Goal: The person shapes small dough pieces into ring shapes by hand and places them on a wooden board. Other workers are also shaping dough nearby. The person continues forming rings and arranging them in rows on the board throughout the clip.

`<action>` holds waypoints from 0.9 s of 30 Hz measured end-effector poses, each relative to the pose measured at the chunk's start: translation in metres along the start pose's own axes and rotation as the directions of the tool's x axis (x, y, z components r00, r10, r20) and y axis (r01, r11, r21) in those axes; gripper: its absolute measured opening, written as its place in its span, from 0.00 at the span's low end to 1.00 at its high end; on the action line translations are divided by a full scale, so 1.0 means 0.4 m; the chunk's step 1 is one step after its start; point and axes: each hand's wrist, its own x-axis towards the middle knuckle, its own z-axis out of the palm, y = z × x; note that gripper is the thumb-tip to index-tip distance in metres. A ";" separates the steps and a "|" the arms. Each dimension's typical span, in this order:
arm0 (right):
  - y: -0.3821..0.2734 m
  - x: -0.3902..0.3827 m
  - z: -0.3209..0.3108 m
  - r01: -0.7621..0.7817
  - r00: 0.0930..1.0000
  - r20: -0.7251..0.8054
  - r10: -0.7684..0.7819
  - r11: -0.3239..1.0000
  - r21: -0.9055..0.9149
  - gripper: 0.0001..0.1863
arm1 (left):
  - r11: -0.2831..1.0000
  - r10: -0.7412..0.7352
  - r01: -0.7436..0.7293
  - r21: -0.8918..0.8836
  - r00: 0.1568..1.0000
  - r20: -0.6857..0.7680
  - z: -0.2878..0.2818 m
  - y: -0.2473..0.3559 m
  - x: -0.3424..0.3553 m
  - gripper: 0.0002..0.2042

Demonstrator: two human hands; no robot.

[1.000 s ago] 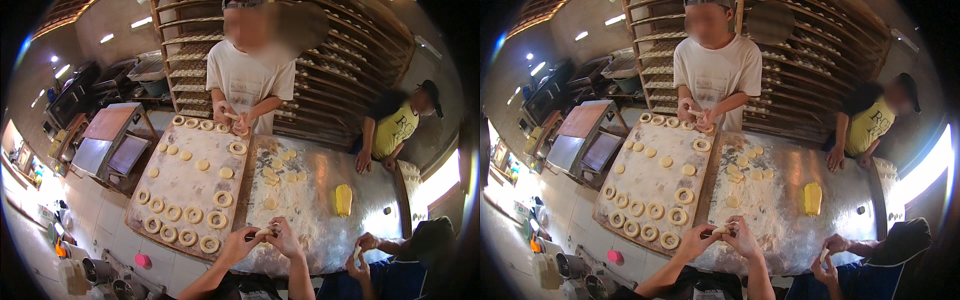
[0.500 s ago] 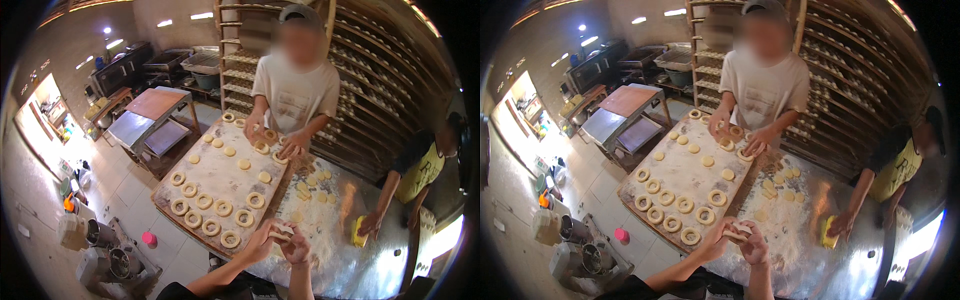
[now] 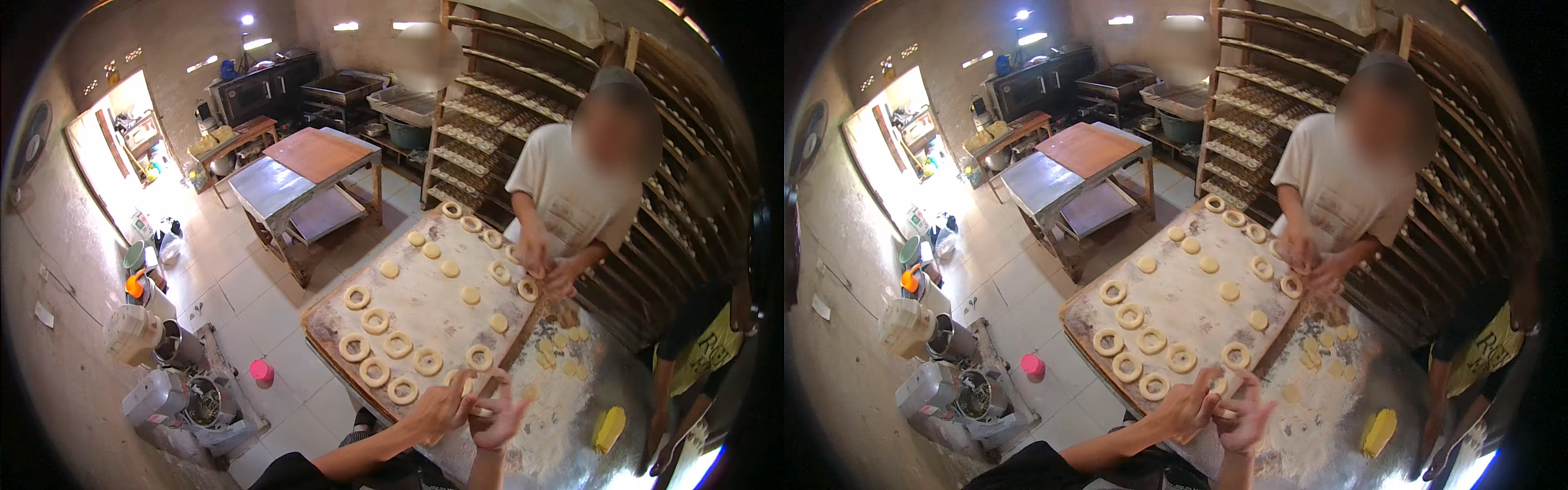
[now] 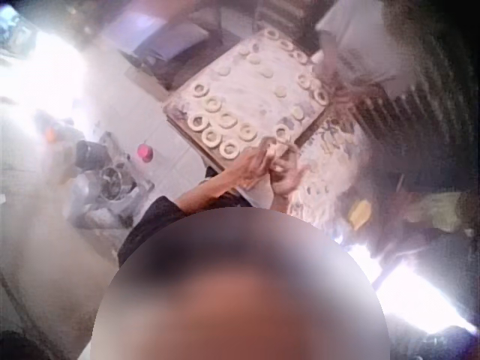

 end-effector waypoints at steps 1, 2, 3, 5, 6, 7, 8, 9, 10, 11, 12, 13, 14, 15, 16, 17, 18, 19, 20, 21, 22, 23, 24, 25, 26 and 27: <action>0.011 0.027 0.013 -0.040 0.999 -0.038 0.030 0.952 -0.303 0.42 | 0.998 0.016 -0.013 -0.058 0.998 0.055 -0.023 -0.014 0.000 0.17; 0.025 0.049 0.030 -0.043 0.999 -0.002 0.050 0.829 -0.557 0.44 | 1.000 0.018 -0.018 -0.004 0.998 0.063 -0.044 -0.028 0.000 0.17; 0.041 0.075 0.048 -0.026 0.996 0.031 0.078 0.641 -0.767 0.46 | 0.998 0.019 -0.023 0.051 0.997 0.071 -0.063 -0.043 0.003 0.17; 0.070 0.111 0.088 0.004 0.994 0.077 0.079 0.670 -0.743 0.47 | 0.998 0.055 -0.055 -0.015 0.998 -0.044 -0.103 -0.072 0.013 0.16; 0.084 0.128 0.107 0.018 0.992 0.099 0.080 0.684 -0.729 0.47 | 0.998 0.011 -0.015 -0.053 0.998 -0.069 -0.126 -0.087 0.014 0.15; 0.107 0.147 0.128 -0.008 0.998 0.052 0.035 0.892 -0.452 0.47 | 0.995 -0.026 0.017 -0.099 0.996 -0.090 -0.150 -0.102 0.020 0.14; 0.126 0.167 0.145 -0.028 0.999 0.031 0.040 0.944 -0.330 0.45 | 0.988 -0.065 0.048 -0.150 0.991 -0.113 -0.172 -0.117 0.024 0.14; 0.146 0.186 0.160 -0.045 0.998 0.029 0.060 0.929 -0.368 0.43 | 0.993 -0.051 0.037 -0.114 0.992 -0.118 -0.196 -0.132 0.029 0.11; 0.166 0.207 0.172 -0.059 0.992 0.053 0.111 0.805 -0.591 0.40 | 0.998 -0.020 0.012 -0.060 0.989 -0.149 -0.221 -0.145 0.032 0.10; 0.186 0.232 0.182 -0.052 0.982 0.067 0.174 0.602 -0.797 0.36 | 1.000 0.029 -0.030 0.002 0.984 -0.177 -0.250 -0.160 0.038 0.09; 0.216 0.253 0.193 -0.015 0.990 0.062 0.125 0.539 -0.842 0.32 | 0.994 0.096 -0.085 0.064 0.972 -0.212 -0.277 -0.174 0.044 0.09; 0.247 0.275 0.203 -0.008 0.999 0.015 0.038 0.552 -0.834 0.29 | 0.997 0.048 -0.062 -0.046 0.966 -0.254 -0.297 -0.185 0.052 0.07; 0.278 0.295 0.212 0.058 0.998 0.022 -0.067 0.612 -0.789 0.26 | 0.998 0.048 -0.056 -0.021 0.954 -0.294 -0.319 -0.196 0.064 0.07; 0.301 0.321 0.216 0.147 0.988 0.082 -0.129 0.651 -0.745 0.23 | 0.999 0.044 -0.046 0.002 0.941 -0.336 -0.343 -0.209 0.070 0.06; 0.320 0.340 0.219 0.147 0.989 0.108 -0.101 0.649 -0.746 0.19 | 1.000 0.016 -0.012 0.014 0.928 -0.373 -0.363 -0.218 0.070 0.05; 0.339 0.360 0.222 0.057 0.995 0.093 0.035 0.568 -0.821 0.16 | 0.999 0.037 -0.025 0.037 0.924 -0.380 -0.387 -0.231 0.074 0.05; 0.353 0.381 0.225 -0.076 0.990 0.008 0.143 0.564 -0.822 0.14 | 1.000 0.008 -0.001 0.020 0.923 -0.385 -0.408 -0.241 0.077 0.05; 0.387 0.391 0.235 -0.171 0.985 -0.107 0.136 0.656 -0.735 0.12 | 1.000 -0.014 0.021 0.014 0.920 -0.391 -0.427 -0.251 0.077 0.05; 0.397 0.410 0.238 -0.142 0.982 -0.026 0.186 0.643 -0.752 0.16 | 0.999 -0.041 0.047 0.006 0.918 -0.394 -0.442 -0.258 0.075 0.05; 0.412 0.424 0.243 0.047 0.988 0.126 0.089 0.604 -0.795 0.23 | 0.994 -0.094 0.105 0.007 0.913 -0.397 -0.455 -0.266 0.075 0.06; 0.421 0.438 0.248 0.160 0.969 0.240 0.063 0.580 -0.798 0.30 | 0.995 -0.100 0.102 -0.016 0.917 -0.387 -0.468 -0.275 0.078 0.07; 0.435 0.444 0.255 -0.006 0.983 0.115 0.140 0.656 -0.755 0.34 | 0.996 -0.094 0.090 -0.028 0.917 -0.387 -0.479 -0.283 0.080 0.07; 0.441 0.447 0.262 -0.111 0.966 0.062 0.252 0.618 -0.778 0.36 | 0.997 -0.075 0.070 -0.027 0.917 -0.392 -0.491 -0.290 0.080 0.07; 0.446 0.451 0.269 -0.117 0.926 0.069 0.372 0.455 -0.883 0.37 | 0.999 -0.032 0.042 0.016 0.921 -0.389 -0.508 -0.298 0.081 0.08; 0.452 0.457 0.276 -0.181 0.927 0.095 0.362 0.654 -0.734 0.35 | 0.997 -0.074 0.072 -0.021 0.912 -0.402 -0.519 -0.301 0.083 0.08; 0.454 0.462 0.284 -0.201 0.933 0.157 0.324 0.831 -0.518 0.33 | 0.993 -0.116 0.104 -0.051 0.900 -0.420 -0.531 -0.302 0.084 0.08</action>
